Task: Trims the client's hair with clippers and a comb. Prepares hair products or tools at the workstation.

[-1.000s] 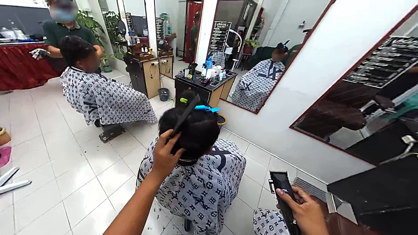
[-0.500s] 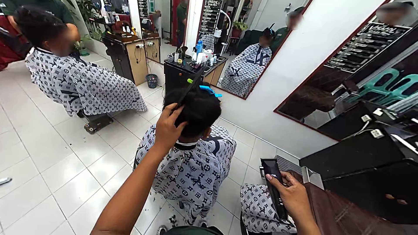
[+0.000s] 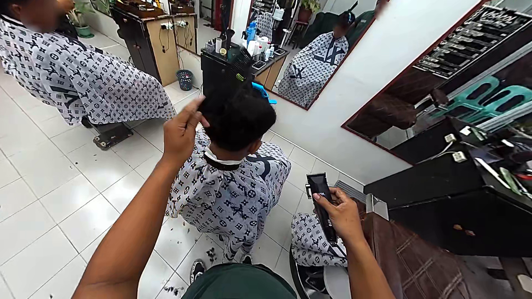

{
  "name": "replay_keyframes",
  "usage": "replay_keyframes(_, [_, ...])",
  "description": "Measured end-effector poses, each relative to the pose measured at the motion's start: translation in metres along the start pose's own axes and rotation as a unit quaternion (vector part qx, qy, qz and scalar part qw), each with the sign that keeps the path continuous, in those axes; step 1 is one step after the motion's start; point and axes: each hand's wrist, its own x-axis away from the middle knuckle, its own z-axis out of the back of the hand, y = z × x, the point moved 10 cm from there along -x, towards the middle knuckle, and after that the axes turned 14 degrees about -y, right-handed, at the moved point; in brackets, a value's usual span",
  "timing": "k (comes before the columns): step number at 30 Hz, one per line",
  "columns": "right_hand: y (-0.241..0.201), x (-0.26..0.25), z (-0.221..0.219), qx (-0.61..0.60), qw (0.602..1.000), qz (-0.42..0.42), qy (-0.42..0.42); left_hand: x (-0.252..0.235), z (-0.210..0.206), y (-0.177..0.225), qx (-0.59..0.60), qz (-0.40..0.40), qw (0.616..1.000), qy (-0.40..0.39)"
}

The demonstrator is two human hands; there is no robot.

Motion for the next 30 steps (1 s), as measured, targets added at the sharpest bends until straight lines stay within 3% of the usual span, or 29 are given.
replay_keyframes(2, [-0.002,0.0,-0.005,0.0,1.0,0.002,-0.002,0.007,-0.028,0.004,-0.101,-0.033,0.985,-0.138])
replay_keyframes(4, [-0.007,0.001,-0.009,-0.005,1.0,0.009,-0.002,0.027,-0.063,0.007,-0.169,-0.099,0.946,-0.258])
replay_keyframes(6, [-0.012,0.002,-0.012,-0.002,1.0,0.013,-0.002,0.051,-0.085,0.003,-0.179,-0.147,0.922,-0.31])
replay_keyframes(8, [-0.02,0.0,-0.013,0.009,1.0,0.018,-0.001,0.063,-0.084,-0.004,-0.119,-0.136,0.942,-0.282])
replay_keyframes(11, [-0.041,-0.005,-0.017,0.051,0.998,0.032,-0.006,0.077,-0.083,-0.029,0.033,-0.031,0.973,-0.226])
replay_keyframes(17, [-0.097,-0.016,-0.032,0.125,0.989,0.075,-0.021,0.095,-0.094,-0.07,0.134,0.115,0.975,-0.136])
replay_keyframes(20, [-0.117,-0.02,-0.039,0.166,0.983,0.077,-0.03,0.088,-0.085,-0.07,0.09,0.098,0.986,-0.098])
replay_keyframes(25, [-0.137,-0.024,-0.049,0.197,0.974,0.099,-0.045,0.071,-0.058,-0.046,-0.008,-0.015,1.0,-0.022])
replay_keyframes(30, [-0.153,-0.028,-0.056,0.271,0.952,0.129,-0.051,0.061,-0.037,-0.02,-0.026,-0.064,0.997,0.038])
